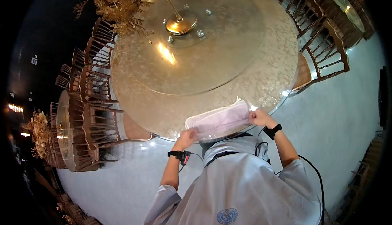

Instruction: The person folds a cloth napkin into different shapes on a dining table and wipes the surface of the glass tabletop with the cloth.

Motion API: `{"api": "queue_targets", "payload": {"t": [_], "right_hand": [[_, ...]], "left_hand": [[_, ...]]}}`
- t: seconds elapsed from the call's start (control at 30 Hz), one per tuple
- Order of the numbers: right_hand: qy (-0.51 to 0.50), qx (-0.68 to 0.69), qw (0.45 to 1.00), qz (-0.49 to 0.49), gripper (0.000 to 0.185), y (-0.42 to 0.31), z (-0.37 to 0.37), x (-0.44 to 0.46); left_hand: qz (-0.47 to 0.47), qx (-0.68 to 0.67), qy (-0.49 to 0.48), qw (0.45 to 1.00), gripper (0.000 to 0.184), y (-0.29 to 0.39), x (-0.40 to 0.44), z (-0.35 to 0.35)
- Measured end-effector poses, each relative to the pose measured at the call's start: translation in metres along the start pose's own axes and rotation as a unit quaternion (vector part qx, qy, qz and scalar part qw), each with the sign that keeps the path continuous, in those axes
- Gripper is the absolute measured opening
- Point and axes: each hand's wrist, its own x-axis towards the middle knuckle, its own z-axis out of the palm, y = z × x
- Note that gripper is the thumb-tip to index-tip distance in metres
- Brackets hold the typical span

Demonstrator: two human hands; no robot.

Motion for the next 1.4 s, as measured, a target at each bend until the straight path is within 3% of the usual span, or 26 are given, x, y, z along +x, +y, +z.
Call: {"api": "queue_targets", "payload": {"t": [0.07, 0.2, 0.27, 0.47, 0.6, 0.7, 0.77, 0.83, 0.97, 1.03, 1.07, 1.1, 1.13, 1.17, 1.2, 1.27, 1.3, 1.4], "right_hand": [[0.024, 0.057, 0.998, -0.004, 0.014, 0.0, -0.007, 0.009], [0.092, 0.162, 0.982, 0.014, 0.006, -0.01, -0.006, 0.034], [0.112, 0.112, 0.983, 0.091, 0.008, -0.022, -0.008, 0.042], [0.17, 0.054, 0.98, 0.086, 0.016, -0.003, 0.006, 0.066], [0.206, 0.017, 0.977, 0.062, 0.018, -0.003, 0.009, 0.067], [0.2, 0.053, 0.971, 0.116, 0.019, -0.013, 0.008, 0.064], [0.225, 0.02, 0.971, 0.082, 0.016, -0.009, 0.011, 0.068], [0.261, 0.012, 0.961, 0.087, 0.014, -0.006, 0.017, 0.071], [0.314, -0.049, 0.942, 0.11, 0.01, -0.038, 0.006, 0.06], [0.284, -0.063, 0.953, 0.08, 0.013, -0.059, -0.005, 0.047], [0.257, -0.074, 0.962, 0.05, 0.016, -0.064, -0.008, 0.045], [0.257, -0.074, 0.962, 0.05, 0.016, -0.059, -0.005, 0.048], [0.19, -0.107, 0.976, 0.006, 0.02, -0.05, 0.002, 0.051], [0.122, -0.139, 0.982, -0.036, 0.025, -0.044, 0.009, 0.051], [0.124, -0.138, 0.982, -0.033, 0.025, -0.039, 0.019, 0.048], [0.108, -0.27, 0.957, -0.018, 0.04, -0.045, 0.036, 0.04], [0.064, -0.265, 0.961, 0.048, 0.048, -0.048, 0.037, 0.044], [0.101, -0.262, 0.96, 0.018, 0.046, -0.037, 0.043, 0.044]], "left_hand": [[-0.021, -0.016, 0.1, 0.995, 0.023, -0.014, 0.013, -0.003], [-0.021, -0.022, 0.188, 0.982, 0.02, -0.017, 0.036, -0.007], [-0.028, -0.013, 0.193, 0.981, 0.017, -0.012, 0.041, -0.007], [-0.04, 0.015, 0.222, 0.974, 0.012, -0.027, 0.06, 0.0], [-0.006, 0.017, 0.265, 0.964, 0.009, -0.026, 0.067, 0.003], [0.017, 0.022, 0.284, 0.958, 0.009, -0.02, 0.069, 0.0], [0.025, 0.025, 0.289, 0.957, 0.009, -0.023, 0.074, 0.0], [-0.002, 0.079, 0.314, 0.946, 0.012, -0.032, 0.082, 0.003], [0.024, 0.175, 0.356, 0.918, 0.015, 0.018, 0.064, 0.004], [0.08, 0.178, 0.26, 0.946, 0.028, 0.028, 0.057, 0.017], [0.078, 0.177, 0.26, 0.946, 0.028, 0.022, 0.056, 0.028], [0.115, 0.231, 0.23, 0.938, 0.035, 0.012, 0.054, 0.042], [0.152, 0.284, 0.198, 0.926, 0.043, 0.005, 0.05, 0.053], [0.09, 0.29, 0.152, 0.94, 0.055, 0.006, 0.044, 0.057], [0.093, 0.291, 0.149, 0.94, 0.055, 0.004, 0.042, 0.059], [0.116, 0.334, 0.172, 0.919, 0.059, 0.001, 0.043, 0.061], [0.117, 0.333, 0.173, 0.919, 0.059, 0.0, 0.043, 0.064], [0.097, 0.332, 0.185, 0.92, 0.063, 0.007, 0.043, 0.067]]}}
